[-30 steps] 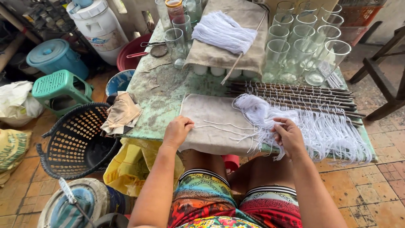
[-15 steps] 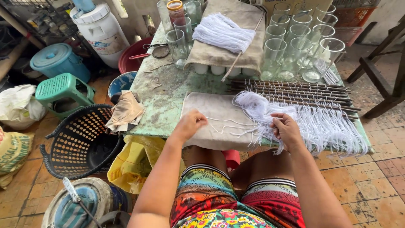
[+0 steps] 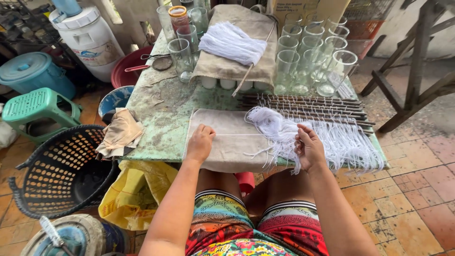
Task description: The person is manually separating individual cotton wicks from a large bundle and tying them into loops for use in candle making.
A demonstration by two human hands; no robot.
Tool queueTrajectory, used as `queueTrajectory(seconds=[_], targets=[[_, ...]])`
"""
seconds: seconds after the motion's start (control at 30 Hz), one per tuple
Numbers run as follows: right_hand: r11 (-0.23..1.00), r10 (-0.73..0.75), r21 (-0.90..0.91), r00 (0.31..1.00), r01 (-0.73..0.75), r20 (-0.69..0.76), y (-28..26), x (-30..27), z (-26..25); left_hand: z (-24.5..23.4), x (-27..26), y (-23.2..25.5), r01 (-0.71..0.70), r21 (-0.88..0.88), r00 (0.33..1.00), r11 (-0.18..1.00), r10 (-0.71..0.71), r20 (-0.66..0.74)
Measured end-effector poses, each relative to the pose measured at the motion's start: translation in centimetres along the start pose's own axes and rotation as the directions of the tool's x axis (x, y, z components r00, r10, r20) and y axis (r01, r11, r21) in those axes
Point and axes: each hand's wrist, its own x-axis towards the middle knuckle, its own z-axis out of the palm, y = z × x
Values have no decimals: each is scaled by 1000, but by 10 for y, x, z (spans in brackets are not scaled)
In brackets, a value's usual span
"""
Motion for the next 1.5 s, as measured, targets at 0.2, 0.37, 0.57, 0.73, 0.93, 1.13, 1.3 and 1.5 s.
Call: queueTrajectory(seconds=[0.2, 0.37, 0.57, 0.73, 0.93, 1.13, 1.3, 1.5], targets=[[931, -327, -137, 941, 337, 92, -57, -31, 21, -19, 3, 9, 58, -247, 998, 967, -59, 3], [803, -587, -176, 806, 569, -74, -79, -47, 55, -50, 11, 28, 38, -154, 998, 987, -45, -44], [743, -540, -417, 837, 524, 89, -67, -107, 107, -34, -10, 68, 148, -49, 985, 988, -142, 97], [524, -608, -594, 757, 610, 241, -28, -114, 123, -75, -67, 183, -15, -818, 979, 575, 173, 104], [547, -633, -516, 729, 660, 260, -40, -118, 113, -57, -64, 176, 178, -965, 971, 194, 122, 204], [563, -695, -376, 668, 735, 266, -39, -115, 113, -82, -69, 182, 289, -947, 953, 138, 47, 298], [732, -605, -314, 789, 604, 106, -53, -123, 113, -115, -72, 179, 204, -902, 974, 380, 12, 225], [647, -503, -617, 859, 449, 96, -42, -92, 72, -111, -48, 81, 229, -542, 973, 809, -170, 157]])
